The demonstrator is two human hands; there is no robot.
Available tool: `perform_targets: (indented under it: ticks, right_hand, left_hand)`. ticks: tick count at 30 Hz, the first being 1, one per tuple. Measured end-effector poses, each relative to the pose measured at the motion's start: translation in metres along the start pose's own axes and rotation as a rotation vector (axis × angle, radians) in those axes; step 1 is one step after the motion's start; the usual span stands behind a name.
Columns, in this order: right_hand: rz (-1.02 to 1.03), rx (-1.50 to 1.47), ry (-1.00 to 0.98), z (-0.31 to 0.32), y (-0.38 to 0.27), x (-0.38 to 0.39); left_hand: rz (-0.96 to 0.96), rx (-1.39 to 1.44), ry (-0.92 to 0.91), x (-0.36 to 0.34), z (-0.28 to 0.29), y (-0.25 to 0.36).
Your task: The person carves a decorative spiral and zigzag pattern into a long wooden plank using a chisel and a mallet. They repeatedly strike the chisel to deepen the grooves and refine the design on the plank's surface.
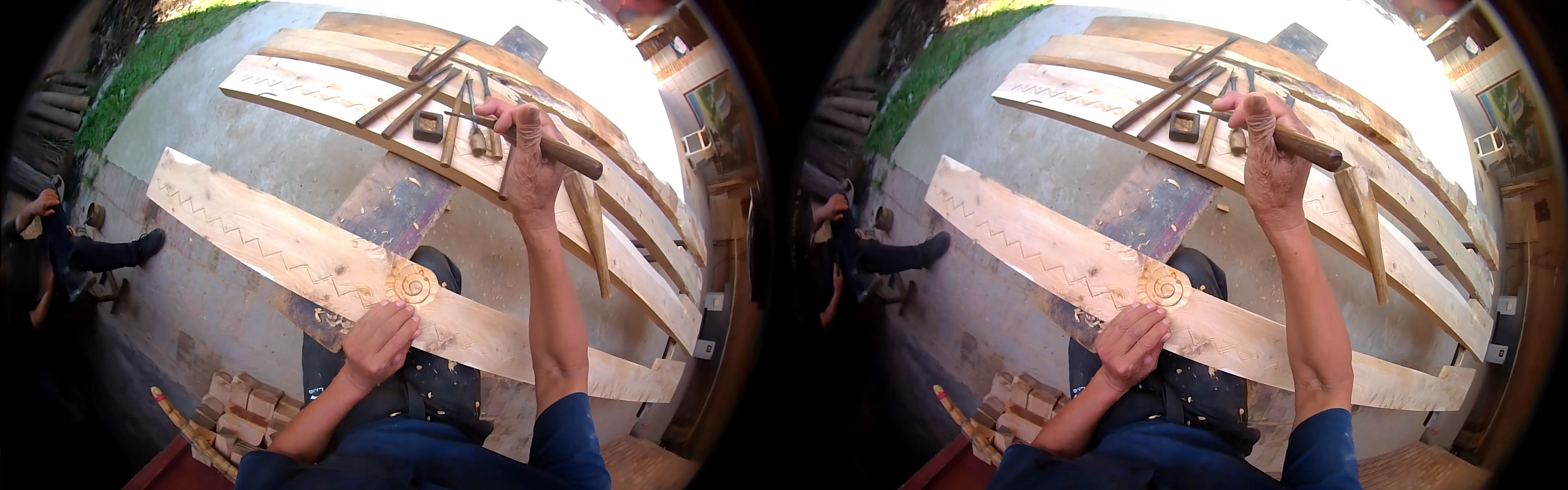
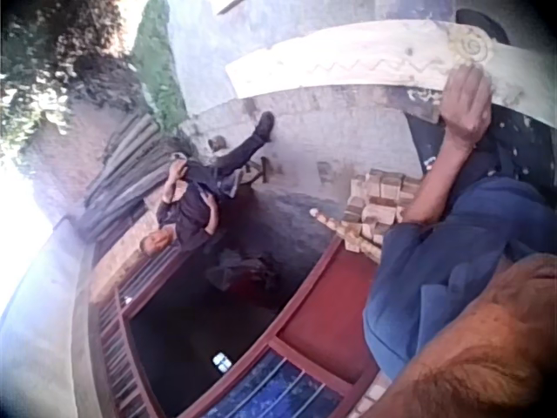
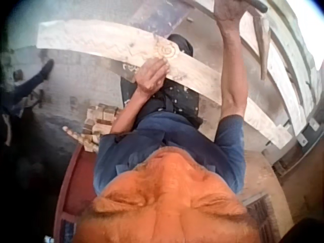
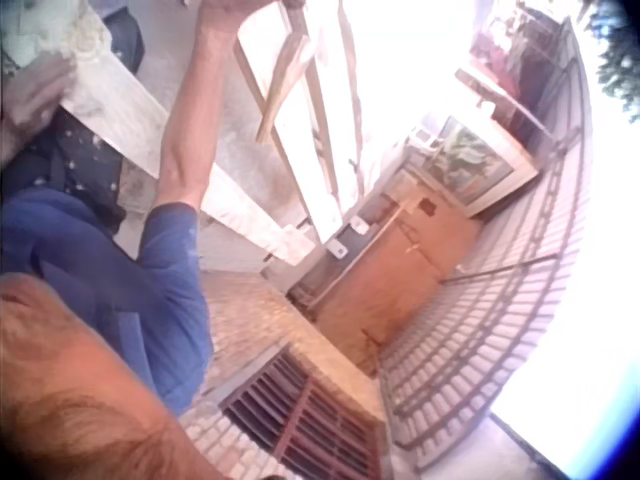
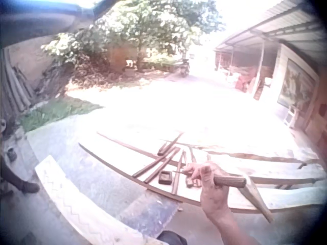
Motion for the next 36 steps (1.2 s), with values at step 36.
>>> perform_targets:
  ticks: [36]
  right_hand:
    - [-0.038, 0.366, -0.375, 0.031, -0.119, 0.325]
  left_hand:
    - [-0.192, -0.086, -0.087, 0.01, -0.032, 0.04]
Point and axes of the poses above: each hand's wrist, its own x-axis away from the middle knuckle, its own z-axis out of the back of the hand, y = z × x, the point moved 10 cm from there along -x, towards the middle knuckle, and after that the axes turned 2 degrees about z, right-handed, at the moved point
